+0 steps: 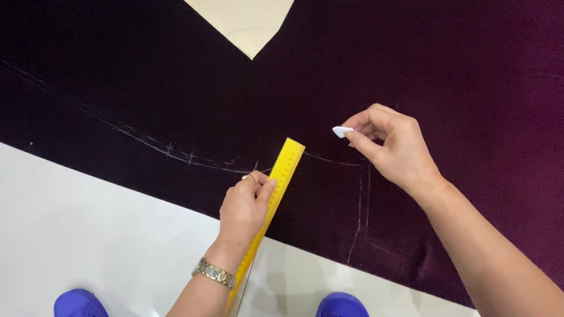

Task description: The person uses a yellow ruler and a white marking tool to draw straight lines and curves on a large piece of dark fabric laid out on the floor. They repeatedly reposition the ruler to create a pattern outline.

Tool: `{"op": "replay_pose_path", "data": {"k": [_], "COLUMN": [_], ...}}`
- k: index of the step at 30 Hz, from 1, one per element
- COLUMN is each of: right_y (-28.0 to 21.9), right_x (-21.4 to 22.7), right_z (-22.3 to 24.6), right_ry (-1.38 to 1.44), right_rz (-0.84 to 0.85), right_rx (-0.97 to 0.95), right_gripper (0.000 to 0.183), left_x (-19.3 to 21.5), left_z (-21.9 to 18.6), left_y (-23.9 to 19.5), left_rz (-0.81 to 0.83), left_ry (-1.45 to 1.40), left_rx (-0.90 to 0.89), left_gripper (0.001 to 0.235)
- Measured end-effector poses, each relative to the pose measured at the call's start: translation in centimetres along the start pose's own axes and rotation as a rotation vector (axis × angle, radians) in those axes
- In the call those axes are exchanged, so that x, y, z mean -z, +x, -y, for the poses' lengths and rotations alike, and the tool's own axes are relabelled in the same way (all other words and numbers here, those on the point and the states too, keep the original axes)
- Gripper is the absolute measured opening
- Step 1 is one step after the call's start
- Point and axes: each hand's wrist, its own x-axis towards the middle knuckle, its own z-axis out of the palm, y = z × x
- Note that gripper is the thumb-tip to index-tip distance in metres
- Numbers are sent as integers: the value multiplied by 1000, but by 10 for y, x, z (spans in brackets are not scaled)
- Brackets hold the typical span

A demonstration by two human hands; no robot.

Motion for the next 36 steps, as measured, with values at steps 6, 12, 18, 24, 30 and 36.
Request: {"op": "replay_pose_path", "data": {"k": [6, 12, 18, 24, 30, 36], "right_y": [5, 10, 13, 17, 22, 29], "right_x": [-10, -19, -28, -37, -44, -51], "right_z": [0, -3, -3, -8, -8, -4], "right_ry": [43, 20, -55, -193, -294, -391], "right_rz": [13, 43, 74, 112, 194, 249], "right_rx": [7, 30, 50, 98, 105, 158], "right_gripper": [13, 13, 13, 13, 14, 11], "left_x": [2, -1, -5, -6, -8, -8], "left_z": [-11, -7, 0, 5, 5, -1], "left_y": [-4, 5, 8, 11, 13, 14], "left_rz": [26, 29, 3, -21, -14, -6], "left_ry": [20, 43, 59, 77, 115, 140], "left_rx": [-6, -28, -81, -100, -83, -43], "left_gripper": [28, 27, 26, 26, 27, 23]}}
